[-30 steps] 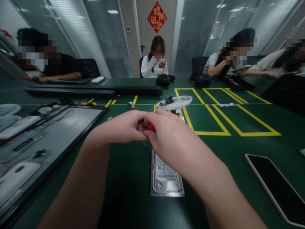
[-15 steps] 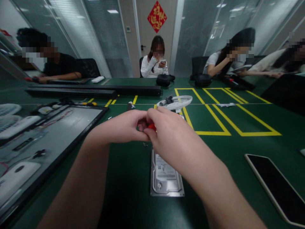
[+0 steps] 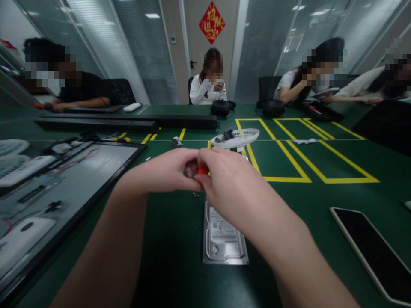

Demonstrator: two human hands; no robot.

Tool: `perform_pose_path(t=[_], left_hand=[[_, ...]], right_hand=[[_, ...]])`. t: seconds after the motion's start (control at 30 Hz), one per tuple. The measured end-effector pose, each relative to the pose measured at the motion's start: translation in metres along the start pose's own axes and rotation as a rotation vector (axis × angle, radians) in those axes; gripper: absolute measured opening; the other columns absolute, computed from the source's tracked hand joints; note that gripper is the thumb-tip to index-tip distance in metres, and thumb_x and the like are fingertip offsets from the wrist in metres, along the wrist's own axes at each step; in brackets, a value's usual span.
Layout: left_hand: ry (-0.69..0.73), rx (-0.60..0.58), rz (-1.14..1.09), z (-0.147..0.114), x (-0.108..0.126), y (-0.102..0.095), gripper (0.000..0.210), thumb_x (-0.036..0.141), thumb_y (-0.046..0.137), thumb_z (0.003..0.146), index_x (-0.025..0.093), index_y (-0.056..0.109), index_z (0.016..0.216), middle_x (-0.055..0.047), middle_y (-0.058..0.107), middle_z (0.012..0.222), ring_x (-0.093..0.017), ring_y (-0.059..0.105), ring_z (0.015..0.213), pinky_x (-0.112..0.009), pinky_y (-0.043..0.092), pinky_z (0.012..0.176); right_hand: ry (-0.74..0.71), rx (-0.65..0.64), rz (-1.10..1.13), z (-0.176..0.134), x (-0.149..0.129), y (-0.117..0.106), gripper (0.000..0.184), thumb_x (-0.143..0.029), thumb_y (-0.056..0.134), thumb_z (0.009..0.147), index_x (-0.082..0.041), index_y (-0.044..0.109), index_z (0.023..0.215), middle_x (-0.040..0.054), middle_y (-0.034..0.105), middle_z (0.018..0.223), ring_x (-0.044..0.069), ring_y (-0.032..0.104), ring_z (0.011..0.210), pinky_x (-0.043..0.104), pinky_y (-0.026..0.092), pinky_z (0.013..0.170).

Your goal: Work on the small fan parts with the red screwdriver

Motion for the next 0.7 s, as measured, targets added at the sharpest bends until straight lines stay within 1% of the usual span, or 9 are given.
perform_pose_path(t=[0.13, 0.2, 0.33, 0.43, 0.53, 0.57, 0.63, 0.7], left_hand=[[-0.003, -0.02, 0.033, -0.0006, 0.0012, 0.0014, 0.024, 0.022, 0.072, 0.076, 0.016, 0.069, 0.099, -0.002, 0.072, 0.09, -0.017, 0.063, 0.077, -0.026, 0.045, 0.065], [-0.007, -0.024, 0.024, -0.0002, 0.0, 0.0012, 0.023, 0.021, 0.072, 0.075, 0.015, 0.069, 0.098, -0.002, 0.071, 0.089, -0.017, 0.063, 0.077, -0.026, 0.045, 0.064], [-0.022, 0.005, 0.013, 0.0007, -0.0032, -0.0014, 0.029, 0.024, 0.077, 0.072, 0.016, 0.068, 0.098, -0.001, 0.069, 0.086, -0.017, 0.062, 0.076, -0.025, 0.043, 0.061], [-0.022, 0.009, -0.008, 0.0006, -0.0027, -0.0011, 0.032, 0.027, 0.079, 0.072, 0.016, 0.069, 0.101, -0.001, 0.07, 0.089, -0.017, 0.062, 0.077, -0.025, 0.045, 0.062], [-0.006, 0.0, -0.008, 0.0003, -0.0008, -0.0002, 0.028, 0.023, 0.074, 0.075, 0.017, 0.069, 0.101, -0.001, 0.072, 0.092, -0.017, 0.064, 0.079, -0.025, 0.046, 0.065], [-0.002, -0.002, 0.003, 0.0004, -0.0005, 0.0, 0.026, 0.021, 0.073, 0.075, 0.017, 0.069, 0.101, -0.001, 0.072, 0.092, -0.017, 0.064, 0.079, -0.025, 0.046, 0.065], [0.003, -0.002, 0.012, 0.0007, -0.0009, -0.0001, 0.025, 0.019, 0.072, 0.075, 0.016, 0.069, 0.099, -0.001, 0.071, 0.09, -0.016, 0.063, 0.078, -0.025, 0.045, 0.065], [-0.006, 0.009, 0.006, 0.001, -0.0024, -0.001, 0.027, 0.02, 0.074, 0.073, 0.015, 0.068, 0.099, -0.001, 0.069, 0.088, -0.016, 0.062, 0.077, -0.024, 0.045, 0.063]], right_hand=[[-0.047, -0.002, 0.018, -0.0018, -0.0053, -0.0009, 0.018, -0.008, 0.057, 0.09, -0.019, 0.069, 0.096, 0.0052, 0.069, 0.094, 0.02, 0.062, 0.082, 0.032, 0.041, 0.071], [-0.052, 0.003, 0.022, -0.0025, -0.0067, -0.0016, 0.016, -0.01, 0.059, 0.09, -0.02, 0.069, 0.097, 0.0051, 0.07, 0.095, 0.02, 0.062, 0.083, 0.032, 0.041, 0.072], [-0.031, 0.014, 0.002, -0.0015, -0.0048, -0.0018, 0.006, -0.021, 0.065, 0.092, -0.019, 0.069, 0.096, 0.0064, 0.069, 0.096, 0.022, 0.062, 0.085, 0.033, 0.042, 0.073], [-0.028, 0.012, 0.003, -0.001, -0.0026, -0.0013, 0.008, -0.017, 0.062, 0.092, -0.02, 0.069, 0.095, 0.0063, 0.068, 0.095, 0.021, 0.061, 0.083, 0.033, 0.041, 0.072], [-0.06, 0.012, 0.028, -0.002, -0.0043, -0.002, 0.019, -0.008, 0.055, 0.092, -0.02, 0.069, 0.094, 0.0051, 0.068, 0.095, 0.02, 0.061, 0.083, 0.032, 0.041, 0.073], [-0.074, 0.006, 0.036, -0.0025, -0.0058, -0.0018, 0.02, -0.007, 0.055, 0.091, -0.02, 0.069, 0.094, 0.0045, 0.068, 0.095, 0.019, 0.061, 0.082, 0.032, 0.041, 0.072], [-0.054, 0.02, 0.034, -0.0029, -0.0054, -0.0036, 0.017, -0.008, 0.057, 0.09, -0.02, 0.068, 0.096, 0.0043, 0.068, 0.094, 0.019, 0.061, 0.082, 0.032, 0.041, 0.072], [-0.028, 0.016, 0.027, -0.0027, -0.0044, -0.0038, 0.009, -0.016, 0.064, 0.091, -0.019, 0.068, 0.098, 0.0053, 0.069, 0.096, 0.021, 0.062, 0.085, 0.032, 0.042, 0.072]])
Point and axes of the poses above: each hand's wrist, its own z-axis towards the middle knuckle, its own y-axis out of the palm, x = y × z, the point moved 9 cm from there along z, towards the middle knuckle
